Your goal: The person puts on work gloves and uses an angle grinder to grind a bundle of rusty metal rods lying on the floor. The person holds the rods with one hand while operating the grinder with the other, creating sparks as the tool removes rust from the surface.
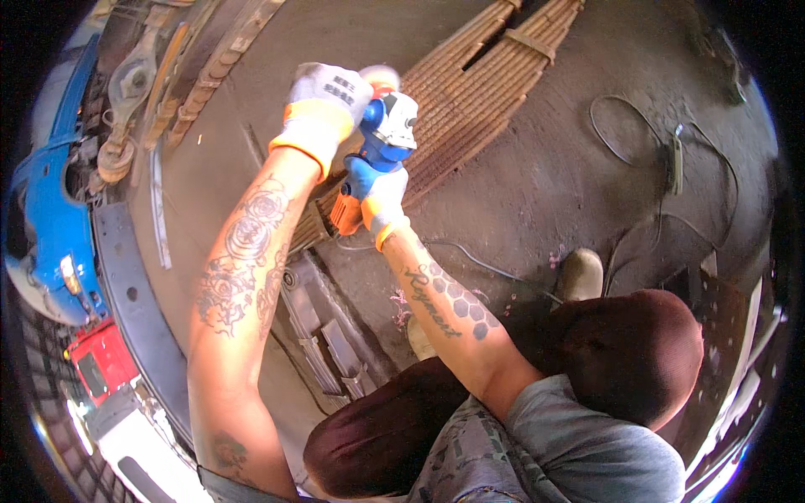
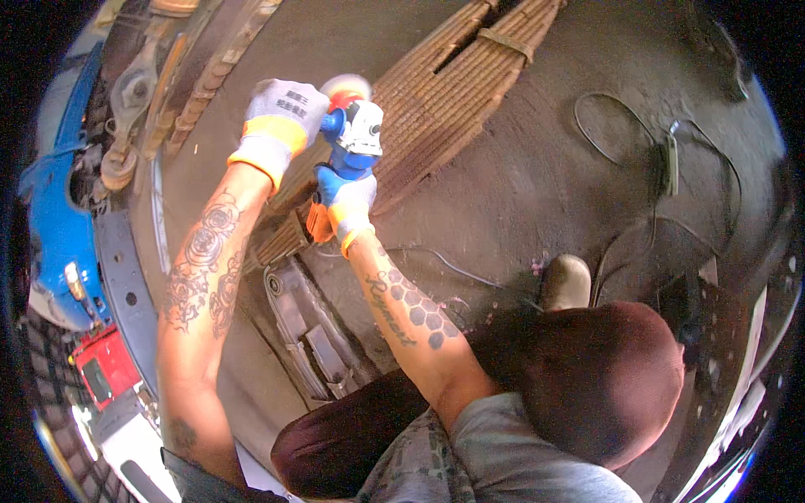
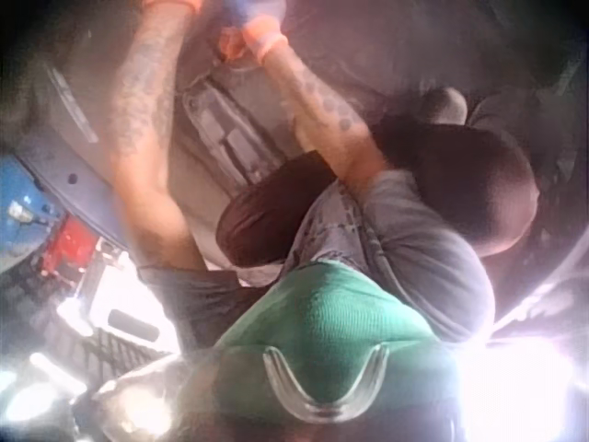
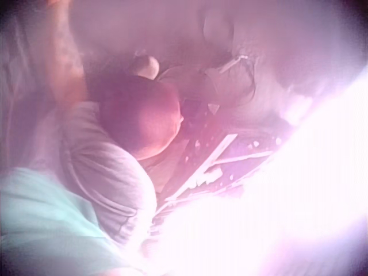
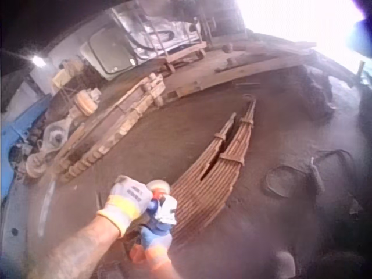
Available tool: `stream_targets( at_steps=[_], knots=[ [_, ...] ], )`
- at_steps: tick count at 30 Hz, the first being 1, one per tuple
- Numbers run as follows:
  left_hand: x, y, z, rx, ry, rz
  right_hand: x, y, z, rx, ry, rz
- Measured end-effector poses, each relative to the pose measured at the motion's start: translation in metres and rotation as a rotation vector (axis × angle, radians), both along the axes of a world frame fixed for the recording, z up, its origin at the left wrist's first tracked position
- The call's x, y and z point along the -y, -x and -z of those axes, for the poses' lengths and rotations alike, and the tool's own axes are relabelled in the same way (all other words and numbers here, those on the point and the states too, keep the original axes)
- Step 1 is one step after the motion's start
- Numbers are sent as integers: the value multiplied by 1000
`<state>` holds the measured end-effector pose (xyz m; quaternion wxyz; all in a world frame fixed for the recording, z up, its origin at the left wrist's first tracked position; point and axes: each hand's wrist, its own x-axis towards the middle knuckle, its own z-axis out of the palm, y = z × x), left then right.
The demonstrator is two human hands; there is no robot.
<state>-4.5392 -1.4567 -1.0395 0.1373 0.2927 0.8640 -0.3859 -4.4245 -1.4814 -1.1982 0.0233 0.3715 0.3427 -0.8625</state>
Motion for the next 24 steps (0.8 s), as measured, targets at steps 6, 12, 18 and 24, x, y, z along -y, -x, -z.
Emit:
stream_targets(
  at_steps=[6, 12, 18, 24],
  knots=[
    [-17, 10, -9, 38, 103, 23, -7, 9, -1, -5, -20, -27],
    [-42, 10, -9, 38, 156, 42, -18, 13, 0, -52, -10, 31],
    [-57, 14, -12, 16, 144, 40, -43, 18, -13, -67, 68, -11],
    [-40, 11, -19, -1, 104, 17, -38, 12, -26, -58, -41, -27]
  ],
)
